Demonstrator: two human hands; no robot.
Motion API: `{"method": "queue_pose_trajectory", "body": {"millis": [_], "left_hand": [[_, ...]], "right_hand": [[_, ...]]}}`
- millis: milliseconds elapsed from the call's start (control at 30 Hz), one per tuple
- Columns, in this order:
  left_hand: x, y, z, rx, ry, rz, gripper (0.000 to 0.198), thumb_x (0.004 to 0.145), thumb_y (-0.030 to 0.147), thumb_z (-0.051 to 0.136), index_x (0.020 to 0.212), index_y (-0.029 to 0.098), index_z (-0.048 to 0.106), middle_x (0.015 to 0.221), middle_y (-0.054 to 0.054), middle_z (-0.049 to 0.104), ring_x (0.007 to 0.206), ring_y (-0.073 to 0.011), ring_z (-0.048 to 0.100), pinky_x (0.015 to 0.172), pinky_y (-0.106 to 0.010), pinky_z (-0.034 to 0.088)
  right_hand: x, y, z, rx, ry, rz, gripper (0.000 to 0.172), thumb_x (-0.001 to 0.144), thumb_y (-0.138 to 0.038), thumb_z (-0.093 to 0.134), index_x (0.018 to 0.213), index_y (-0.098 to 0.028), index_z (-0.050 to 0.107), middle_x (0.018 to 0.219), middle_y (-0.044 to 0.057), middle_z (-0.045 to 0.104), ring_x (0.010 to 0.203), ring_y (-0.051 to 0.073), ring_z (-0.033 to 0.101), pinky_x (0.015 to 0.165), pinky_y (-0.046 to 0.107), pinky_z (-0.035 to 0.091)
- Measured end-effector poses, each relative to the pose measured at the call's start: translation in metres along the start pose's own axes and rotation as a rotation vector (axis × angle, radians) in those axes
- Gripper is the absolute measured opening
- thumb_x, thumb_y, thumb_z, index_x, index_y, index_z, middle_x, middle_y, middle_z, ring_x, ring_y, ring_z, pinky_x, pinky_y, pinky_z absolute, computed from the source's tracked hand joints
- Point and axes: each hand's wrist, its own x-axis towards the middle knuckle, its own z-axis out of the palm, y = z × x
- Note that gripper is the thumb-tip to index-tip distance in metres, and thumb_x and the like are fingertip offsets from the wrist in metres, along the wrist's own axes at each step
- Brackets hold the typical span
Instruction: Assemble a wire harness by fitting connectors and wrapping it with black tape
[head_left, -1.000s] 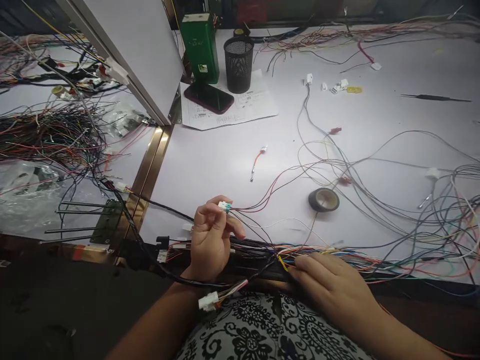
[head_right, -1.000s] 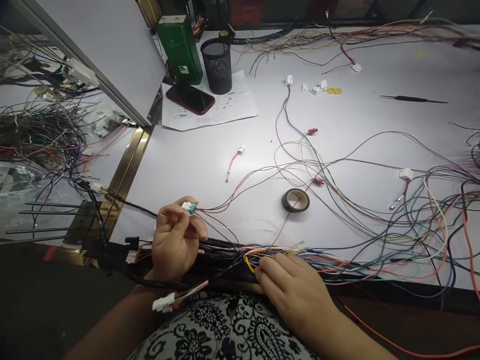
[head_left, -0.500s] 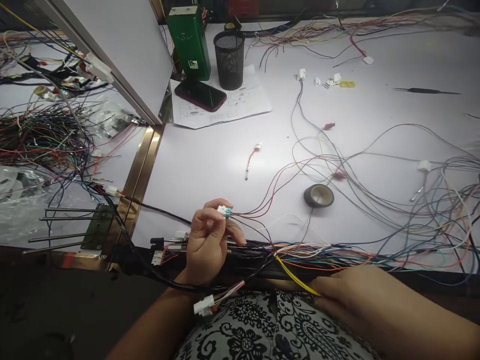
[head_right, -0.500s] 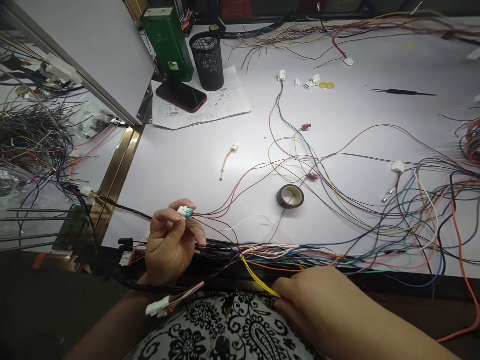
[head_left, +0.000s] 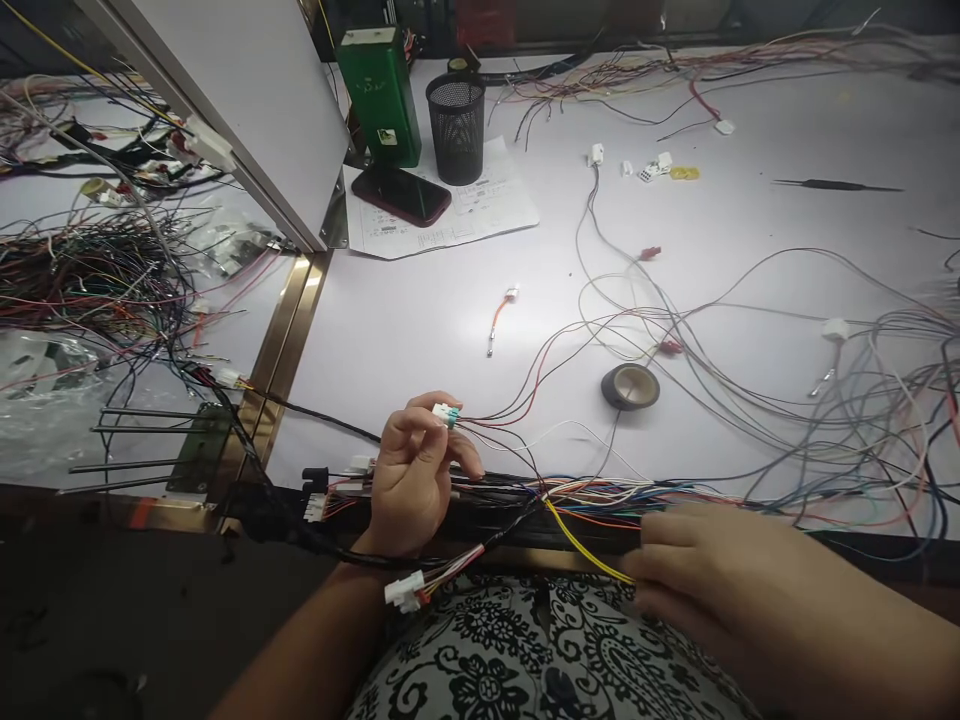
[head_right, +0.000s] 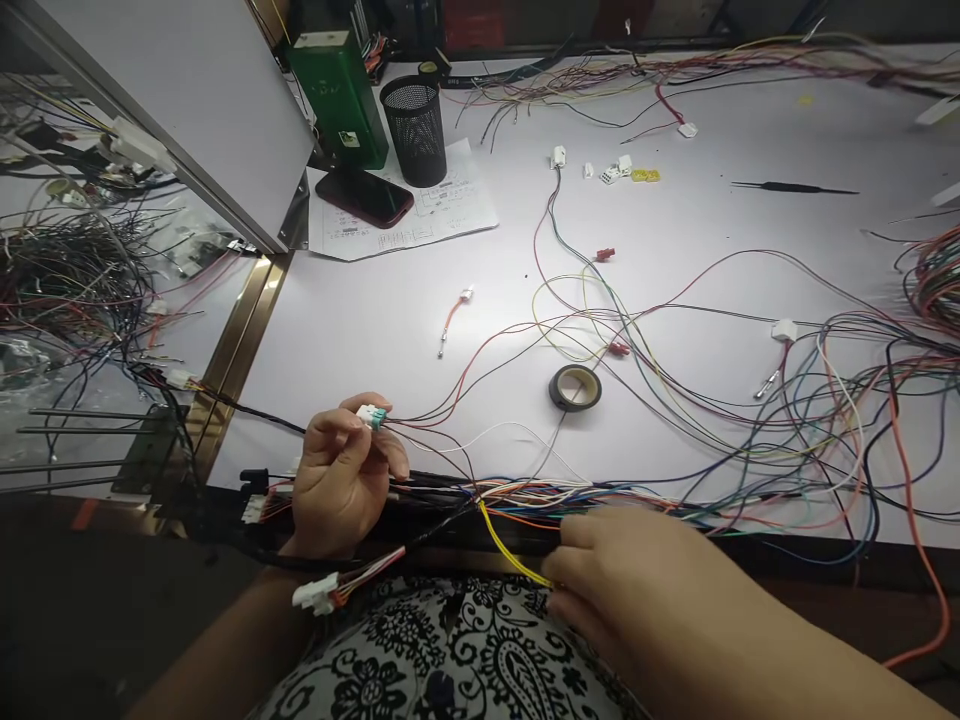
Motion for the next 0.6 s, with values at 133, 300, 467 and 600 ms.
{"method": "queue_pose_trajectory", "body": {"millis": [133,300,467,600], "left_hand": [[-0.001,0.001,0.0,0.005,-0.004,0.003,0.006,0.09,0.017,0.056,0.087,0.023,0.058,0.105,-0.001,0.056,0.052,-0.0069,0.062,0.05,-0.022,0.049],[-0.001,0.001,-0.001,0.004,-0.001,-0.014,0.004,0.089,0.019,0.058,0.087,0.023,0.059,0.105,-0.001,0.057,0.052,-0.0065,0.061,0.049,-0.022,0.049],[-0.001,0.0,-0.001,0.013,-0.022,-0.006,0.007,0.09,0.017,0.055,0.087,0.023,0.058,0.105,-0.001,0.056,0.053,-0.0065,0.061,0.05,-0.022,0.049],[-0.001,0.0,-0.001,0.01,-0.013,-0.005,0.009,0.09,0.016,0.053,0.088,0.023,0.058,0.105,-0.001,0.055,0.053,-0.0069,0.061,0.051,-0.023,0.049]], "right_hand": [[0.022,-0.008,-0.005,0.599,-0.334,0.294,0.021,0.097,-0.035,0.043,0.087,-0.024,0.058,0.071,-0.001,0.064,0.057,0.015,0.06,0.052,0.024,0.041],[0.047,-0.013,-0.003,1.109,-0.456,0.48,0.027,0.097,-0.038,0.042,0.08,-0.019,0.052,0.063,-0.001,0.061,0.052,0.012,0.058,0.05,0.02,0.039],[0.058,-0.014,0.005,1.256,-0.437,0.511,0.009,0.083,-0.021,0.051,0.076,-0.018,0.056,0.067,-0.001,0.063,0.054,0.009,0.059,0.052,0.017,0.039],[0.057,-0.007,0.005,1.062,-0.434,0.596,0.011,0.077,-0.018,0.048,0.077,-0.019,0.06,0.068,0.001,0.066,0.056,0.012,0.06,0.051,0.02,0.042]]}}
